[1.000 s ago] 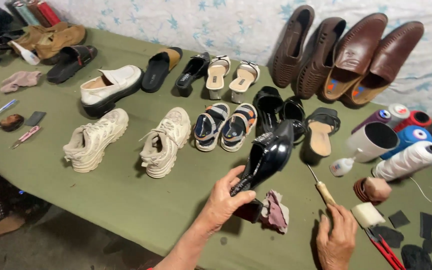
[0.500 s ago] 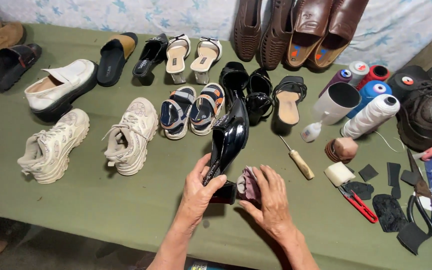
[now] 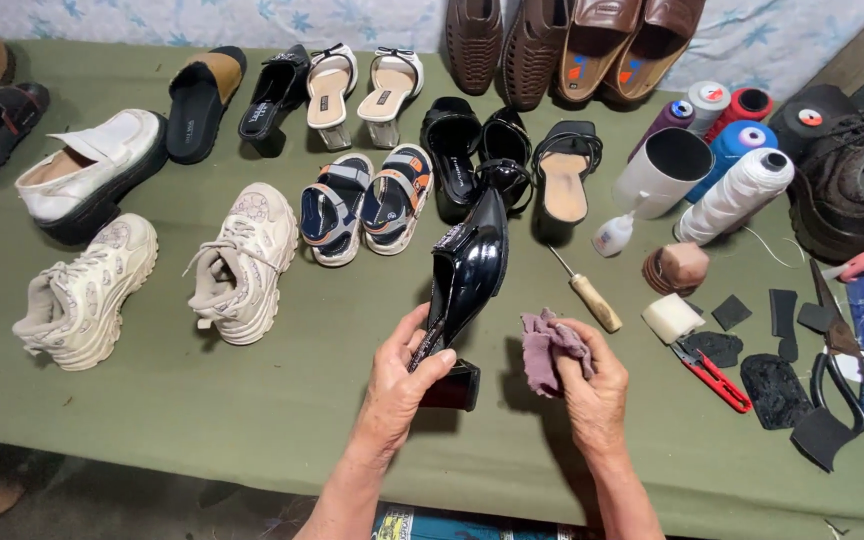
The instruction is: The person cleans a black high-heeled shoe by applying a liquid from a small bottle to the sole and heel, then wiping the surfaces with a cloth. They then pick up a black strappy sandal and wipe it with the same cloth.
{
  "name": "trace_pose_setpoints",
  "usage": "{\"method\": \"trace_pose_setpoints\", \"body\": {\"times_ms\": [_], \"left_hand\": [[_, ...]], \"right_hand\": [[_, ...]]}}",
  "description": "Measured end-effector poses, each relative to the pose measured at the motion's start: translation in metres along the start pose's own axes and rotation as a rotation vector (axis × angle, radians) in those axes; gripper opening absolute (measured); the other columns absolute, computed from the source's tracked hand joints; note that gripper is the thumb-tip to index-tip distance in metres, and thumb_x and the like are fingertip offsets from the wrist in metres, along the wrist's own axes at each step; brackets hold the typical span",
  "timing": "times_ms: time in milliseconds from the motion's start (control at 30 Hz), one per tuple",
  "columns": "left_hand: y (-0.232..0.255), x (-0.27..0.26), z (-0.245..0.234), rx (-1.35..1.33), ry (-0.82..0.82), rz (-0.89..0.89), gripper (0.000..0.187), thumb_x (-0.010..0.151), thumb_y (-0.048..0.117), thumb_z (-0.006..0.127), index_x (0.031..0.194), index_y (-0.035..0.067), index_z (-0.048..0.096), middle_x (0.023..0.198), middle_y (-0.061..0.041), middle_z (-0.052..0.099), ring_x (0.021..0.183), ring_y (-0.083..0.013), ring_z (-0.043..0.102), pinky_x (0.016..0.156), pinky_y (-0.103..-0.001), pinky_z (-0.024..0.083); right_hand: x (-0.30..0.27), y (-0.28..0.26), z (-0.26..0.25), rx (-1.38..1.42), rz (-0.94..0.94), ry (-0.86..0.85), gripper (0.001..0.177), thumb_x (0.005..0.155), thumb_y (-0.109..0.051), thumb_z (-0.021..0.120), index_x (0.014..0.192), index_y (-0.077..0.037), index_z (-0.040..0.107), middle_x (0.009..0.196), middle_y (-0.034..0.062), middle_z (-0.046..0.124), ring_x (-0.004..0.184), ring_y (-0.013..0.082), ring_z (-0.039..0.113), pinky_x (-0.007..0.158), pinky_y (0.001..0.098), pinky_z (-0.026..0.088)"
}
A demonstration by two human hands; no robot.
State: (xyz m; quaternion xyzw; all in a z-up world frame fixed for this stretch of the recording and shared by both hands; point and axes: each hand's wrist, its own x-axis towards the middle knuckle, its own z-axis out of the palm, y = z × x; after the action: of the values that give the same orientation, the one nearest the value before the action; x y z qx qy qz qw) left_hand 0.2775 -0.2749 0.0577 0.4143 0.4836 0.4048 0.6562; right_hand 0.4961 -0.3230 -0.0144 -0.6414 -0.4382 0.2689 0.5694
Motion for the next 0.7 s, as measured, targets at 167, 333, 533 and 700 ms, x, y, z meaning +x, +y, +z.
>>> {"method": "trace_pose_setpoints", "body": {"times_ms": [167, 333, 533, 700], "left_hand": [[-0.003, -0.005, 0.011, 0.082, 0.003, 0.011, 0.089, 0.070, 0.034, 0.075, 0.152, 0.009, 0.049, 0.131, -0.016, 0.071, 0.119, -0.0171, 0.066, 0.106, -0.030, 0.050], [-0.007, -0.009, 0.020, 0.500, 0.120, 0.089, 0.083, 0.070, 0.035, 0.068, 0.148, 0.017, 0.051, 0.112, -0.004, 0.080, 0.097, -0.0170, 0.076, 0.091, -0.030, 0.056], [-0.016, -0.018, 0.019, 0.622, 0.123, 0.025, 0.087, 0.069, 0.046, 0.070, 0.151, 0.025, 0.048, 0.116, -0.002, 0.080, 0.101, -0.0203, 0.075, 0.093, -0.034, 0.055], [-0.036, -0.017, 0.012, 0.640, 0.103, 0.149, 0.087, 0.070, 0.046, 0.073, 0.150, 0.021, 0.048, 0.134, -0.008, 0.072, 0.119, -0.0218, 0.071, 0.100, -0.035, 0.053]], "right_hand": [[-0.015, -0.034, -0.003, 0.079, -0.111, 0.080, 0.028, 0.095, -0.003, 0.061, 0.120, -0.010, 0.069, 0.115, 0.0012, 0.072, 0.103, 0.0114, 0.065, 0.093, 0.0239, 0.051], [-0.019, -0.057, 0.008, -0.106, -0.625, -0.081, 0.036, 0.104, -0.024, 0.051, 0.128, 0.001, 0.061, 0.126, 0.0184, 0.065, 0.117, 0.0301, 0.065, 0.106, 0.0378, 0.052], [0.003, -0.039, 0.011, -0.261, -0.517, 0.043, 0.050, 0.081, 0.005, 0.052, 0.125, -0.011, 0.069, 0.128, 0.0121, 0.063, 0.119, 0.0259, 0.067, 0.110, 0.0341, 0.049], [0.012, -0.043, -0.012, -0.141, -0.388, 0.151, 0.029, 0.096, -0.001, 0.066, 0.124, -0.008, 0.066, 0.125, 0.0130, 0.063, 0.120, 0.0241, 0.063, 0.108, 0.0335, 0.046]]}}
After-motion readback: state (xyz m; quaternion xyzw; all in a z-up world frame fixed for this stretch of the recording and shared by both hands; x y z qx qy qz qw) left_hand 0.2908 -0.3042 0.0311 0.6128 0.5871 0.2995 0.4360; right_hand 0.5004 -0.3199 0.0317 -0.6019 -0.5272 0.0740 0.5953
